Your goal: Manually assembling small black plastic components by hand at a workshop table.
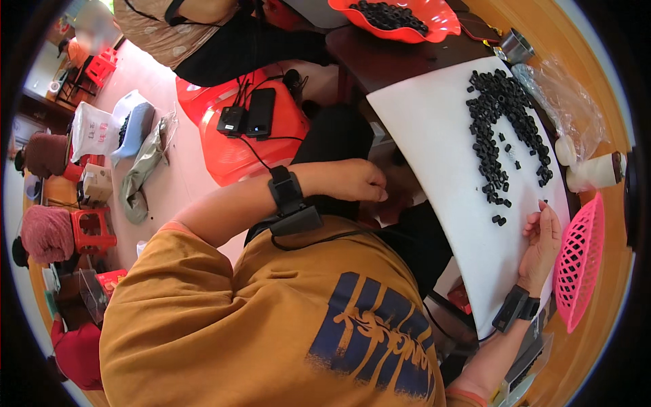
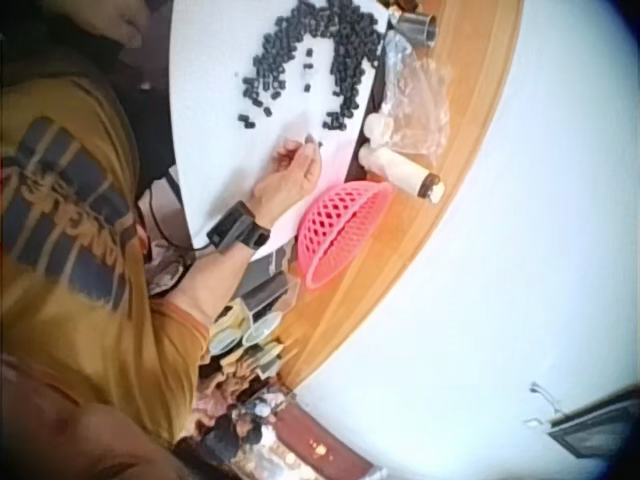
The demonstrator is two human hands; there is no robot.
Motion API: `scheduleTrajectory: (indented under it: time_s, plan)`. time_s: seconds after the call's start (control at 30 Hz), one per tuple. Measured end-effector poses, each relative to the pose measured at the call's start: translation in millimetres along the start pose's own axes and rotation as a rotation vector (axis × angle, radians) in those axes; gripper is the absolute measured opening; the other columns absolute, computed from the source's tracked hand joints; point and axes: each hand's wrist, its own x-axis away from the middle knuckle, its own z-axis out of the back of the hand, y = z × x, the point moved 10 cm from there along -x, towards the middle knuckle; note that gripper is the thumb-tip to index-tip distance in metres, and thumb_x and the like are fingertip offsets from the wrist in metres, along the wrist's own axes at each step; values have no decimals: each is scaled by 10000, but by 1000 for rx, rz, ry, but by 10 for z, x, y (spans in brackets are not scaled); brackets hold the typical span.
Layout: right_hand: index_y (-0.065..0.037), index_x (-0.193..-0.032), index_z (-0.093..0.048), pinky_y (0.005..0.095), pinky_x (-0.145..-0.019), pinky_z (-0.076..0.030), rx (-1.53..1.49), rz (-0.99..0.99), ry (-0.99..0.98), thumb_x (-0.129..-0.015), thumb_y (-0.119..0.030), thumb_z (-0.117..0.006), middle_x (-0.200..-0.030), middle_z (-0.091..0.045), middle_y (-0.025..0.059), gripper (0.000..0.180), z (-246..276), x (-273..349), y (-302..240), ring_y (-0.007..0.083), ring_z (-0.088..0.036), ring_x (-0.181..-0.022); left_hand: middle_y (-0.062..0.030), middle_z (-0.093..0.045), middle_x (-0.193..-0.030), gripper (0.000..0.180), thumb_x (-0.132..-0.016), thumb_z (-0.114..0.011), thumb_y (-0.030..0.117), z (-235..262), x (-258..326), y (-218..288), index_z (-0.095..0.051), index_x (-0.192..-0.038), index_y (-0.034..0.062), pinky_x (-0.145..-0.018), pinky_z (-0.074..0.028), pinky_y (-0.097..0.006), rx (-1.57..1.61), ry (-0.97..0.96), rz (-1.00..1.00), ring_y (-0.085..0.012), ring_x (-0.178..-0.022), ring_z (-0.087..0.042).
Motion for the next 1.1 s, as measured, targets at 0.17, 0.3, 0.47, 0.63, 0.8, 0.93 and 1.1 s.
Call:
scheduleTrajectory:
  time_s: [0.17,0.3,0.47,0.63,0.8,0.93,1.1]
  plan:
    - [-6,-1112,-593,181,-625,-390,-2,2,6,-945,-246,-571,-780,-580,-15,293,16,25,-3,52,-499,-680,-195,-589,-761,316,-908,-539,272,-66,64,-69,-609,-872,-33,-674,-449,-378,-37,-19,-32,-298,-713,-571]
    - [-1,-1115,-587,183,-624,-386,5,2,10,-948,-242,-567,-781,-572,-12,294,36,19,14,55,-487,-678,-195,-585,-759,305,-906,-540,266,-40,14,17,-608,-867,-29,-668,-443,-380,-54,-45,-39,-302,-714,-570]
    - [4,-1124,-578,190,-623,-378,-7,-12,15,-953,-233,-558,-779,-558,-10,292,27,20,11,59,-471,-674,-199,-578,-756,300,-907,-539,260,-87,-92,-1,-605,-861,-30,-671,-440,-379,-29,-56,-67,-299,-715,-571]
    - [5,-1126,-576,194,-623,-375,-41,-13,-7,-959,-228,-548,-777,-552,-11,288,16,14,28,59,-465,-673,-200,-578,-751,306,-912,-533,264,-84,-153,-47,-603,-852,-28,-672,-436,-383,-28,-86,-17,-307,-718,-571]
    - [-7,-1153,-567,185,-631,-374,-41,-43,-9,-954,-240,-560,-806,-554,-18,306,66,-1,81,56,-471,-695,-205,-583,-757,313,-915,-524,273,-129,-227,-50,-608,-858,-23,-672,-435,-392,-44,-94,-59,-319,-722,-570]
    - [-8,-1150,-570,187,-628,-377,-52,-35,-17,-955,-236,-558,-809,-555,-18,300,60,1,76,55,-474,-698,-210,-590,-772,312,-907,-525,278,-196,-276,-93,-610,-875,-20,-682,-439,-400,-25,-123,-10,-334,-736,-573]
    - [-8,-1114,-593,196,-627,-384,-22,-34,13,-951,-227,-559,-784,-566,-13,276,67,35,15,62,-487,-687,-214,-605,-816,300,-904,-520,263,-265,-346,-142,-611,-912,-22,-701,-447,-398,-91,-164,-1,-335,-770,-586]
